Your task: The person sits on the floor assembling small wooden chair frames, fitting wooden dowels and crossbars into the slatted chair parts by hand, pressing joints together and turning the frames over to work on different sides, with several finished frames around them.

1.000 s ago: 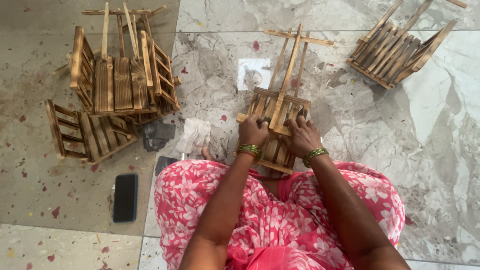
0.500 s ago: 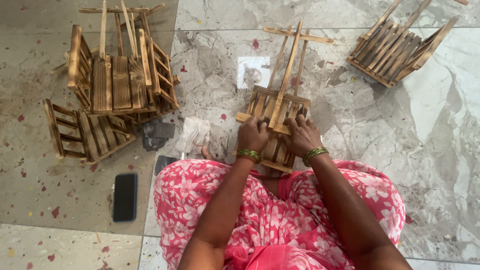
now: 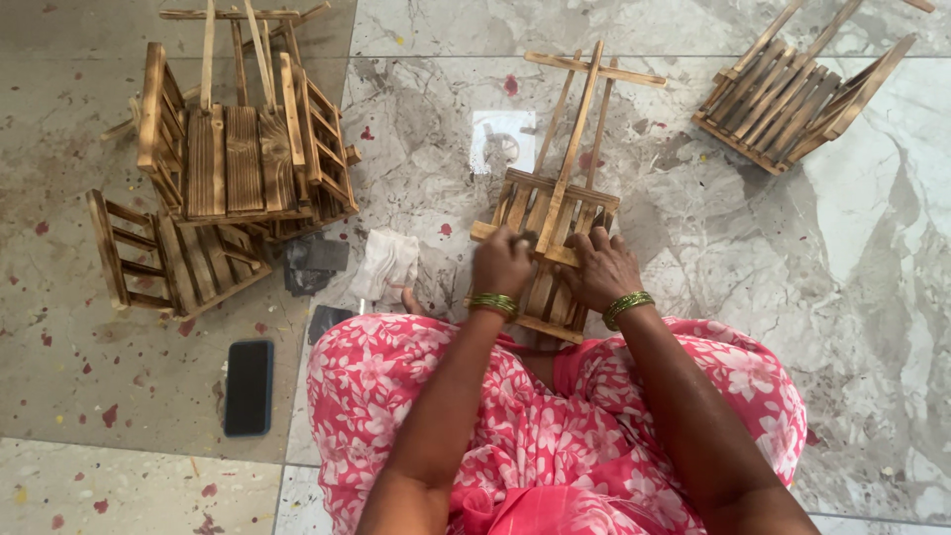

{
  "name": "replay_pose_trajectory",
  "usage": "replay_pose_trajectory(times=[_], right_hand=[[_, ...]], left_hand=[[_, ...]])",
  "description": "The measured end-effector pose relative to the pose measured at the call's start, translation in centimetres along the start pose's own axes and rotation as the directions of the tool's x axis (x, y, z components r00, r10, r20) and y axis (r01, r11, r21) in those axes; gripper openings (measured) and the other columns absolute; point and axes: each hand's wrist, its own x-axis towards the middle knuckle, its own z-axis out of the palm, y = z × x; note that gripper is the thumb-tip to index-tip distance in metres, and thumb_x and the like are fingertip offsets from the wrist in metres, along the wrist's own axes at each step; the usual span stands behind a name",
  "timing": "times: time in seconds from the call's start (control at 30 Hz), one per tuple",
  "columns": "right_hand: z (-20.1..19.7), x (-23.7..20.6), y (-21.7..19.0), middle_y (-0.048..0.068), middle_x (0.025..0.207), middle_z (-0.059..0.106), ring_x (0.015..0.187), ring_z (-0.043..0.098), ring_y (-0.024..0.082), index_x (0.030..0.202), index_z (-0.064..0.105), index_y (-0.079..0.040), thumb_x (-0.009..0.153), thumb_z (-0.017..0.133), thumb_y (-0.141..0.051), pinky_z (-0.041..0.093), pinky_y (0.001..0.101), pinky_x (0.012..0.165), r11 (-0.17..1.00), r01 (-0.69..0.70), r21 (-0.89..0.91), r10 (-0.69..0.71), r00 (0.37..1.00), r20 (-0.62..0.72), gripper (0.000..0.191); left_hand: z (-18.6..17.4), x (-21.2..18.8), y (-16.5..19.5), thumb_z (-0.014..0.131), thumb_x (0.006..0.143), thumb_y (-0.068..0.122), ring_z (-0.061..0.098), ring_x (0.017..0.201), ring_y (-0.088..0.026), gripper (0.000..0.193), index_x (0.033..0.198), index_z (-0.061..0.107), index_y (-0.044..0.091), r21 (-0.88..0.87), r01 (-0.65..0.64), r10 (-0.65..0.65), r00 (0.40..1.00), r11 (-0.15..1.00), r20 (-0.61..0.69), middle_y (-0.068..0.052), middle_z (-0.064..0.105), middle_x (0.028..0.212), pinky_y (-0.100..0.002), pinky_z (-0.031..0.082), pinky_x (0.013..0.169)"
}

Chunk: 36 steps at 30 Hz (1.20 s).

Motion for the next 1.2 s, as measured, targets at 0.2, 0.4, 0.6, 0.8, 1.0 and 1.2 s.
replay_pose_trajectory(times=[0.2, 0.4, 0.6, 0.8, 1.0, 1.2], right_hand=[[0.3, 0.3, 0.1, 0.007, 0.127, 0.054, 0.12, 0.052, 0.033, 0.133, 0.057, -0.025, 0.089, 0.065, -0.057, 0.045, 0.0482, 0.099, 1.0, -0.003, 0.003, 0.003, 1.0, 0.029, 0.054], [0.3, 0.3, 0.3, 0.008, 0.127, 0.054, 0.12, 0.052, 0.033, 0.132, 0.057, -0.024, 0.088, 0.066, -0.057, 0.045, 0.0485, 0.099, 0.999, 0.023, -0.032, -0.023, 1.0, -0.01, 0.057], [0.2, 0.0, 0.1, 0.008, 0.127, 0.054, 0.119, 0.052, 0.035, 0.131, 0.058, -0.024, 0.088, 0.067, -0.055, 0.044, 0.0497, 0.1, 1.0, 0.028, -0.005, -0.028, 0.999, -0.027, 0.054], [0.2, 0.0, 0.2, 0.009, 0.125, 0.054, 0.117, 0.053, 0.036, 0.132, 0.057, -0.023, 0.087, 0.068, -0.056, 0.044, 0.0507, 0.099, 0.999, 0.033, -0.013, -0.033, 0.999, -0.021, 0.057], [0.1, -0.1, 0.4, 0.01, 0.124, 0.055, 0.117, 0.053, 0.035, 0.13, 0.058, -0.022, 0.086, 0.069, -0.055, 0.046, 0.0501, 0.098, 0.998, 0.053, -0.027, -0.054, 0.998, -0.036, 0.056], [0.2, 0.0, 0.2, 0.009, 0.125, 0.054, 0.117, 0.053, 0.036, 0.129, 0.058, -0.023, 0.086, 0.069, -0.055, 0.046, 0.0504, 0.097, 0.998, 0.061, -0.017, -0.062, 0.997, -0.047, 0.055]], left_hand=[[-5.6, 2.4, -2.6, 0.071, 0.088, 0.016, 0.072, 0.078, -0.034, 0.011, 0.09, 0.07, 0.006, 0.058, 0.011, 0.007, 0.954, 0.998, -0.3, -0.016, 0.074, 0.086, -0.045, 0.057, 0.07], [0.0, 0.3, -0.3, 0.07, 0.088, 0.014, 0.071, 0.089, -0.036, 0.012, 0.093, 0.071, 0.003, -0.024, -0.195, 0.188, 0.965, 0.981, -0.182, -0.018, 0.074, 0.096, -0.046, 0.057, 0.08], [-4.1, 2.0, -1.9, 0.067, 0.088, 0.013, 0.073, 0.087, -0.035, 0.012, 0.096, 0.07, 0.005, -0.001, -0.076, 0.072, 0.948, 0.997, -0.309, -0.017, 0.074, 0.097, -0.046, 0.057, 0.078], [-2.9, 2.2, -1.4, 0.063, 0.092, 0.018, 0.076, 0.076, -0.03, 0.012, 0.089, 0.067, 0.008, -0.085, 0.135, -0.144, 0.983, 0.987, -0.112, -0.012, 0.073, 0.086, -0.041, 0.063, 0.07], [0.0, 0.3, -0.3, 0.07, 0.087, 0.012, 0.071, 0.077, -0.035, 0.009, 0.088, 0.068, 0.003, 0.027, -0.145, 0.148, 0.973, 0.989, -0.177, -0.016, 0.072, 0.084, -0.045, 0.057, 0.071], [-4.8, 2.1, -2.8, 0.072, 0.086, 0.013, 0.072, 0.074, -0.027, 0.008, 0.092, 0.071, 0.007, 0.014, 0.008, -0.003, 0.959, 1.0, -0.285, -0.013, 0.075, 0.087, -0.04, 0.059, 0.067]])
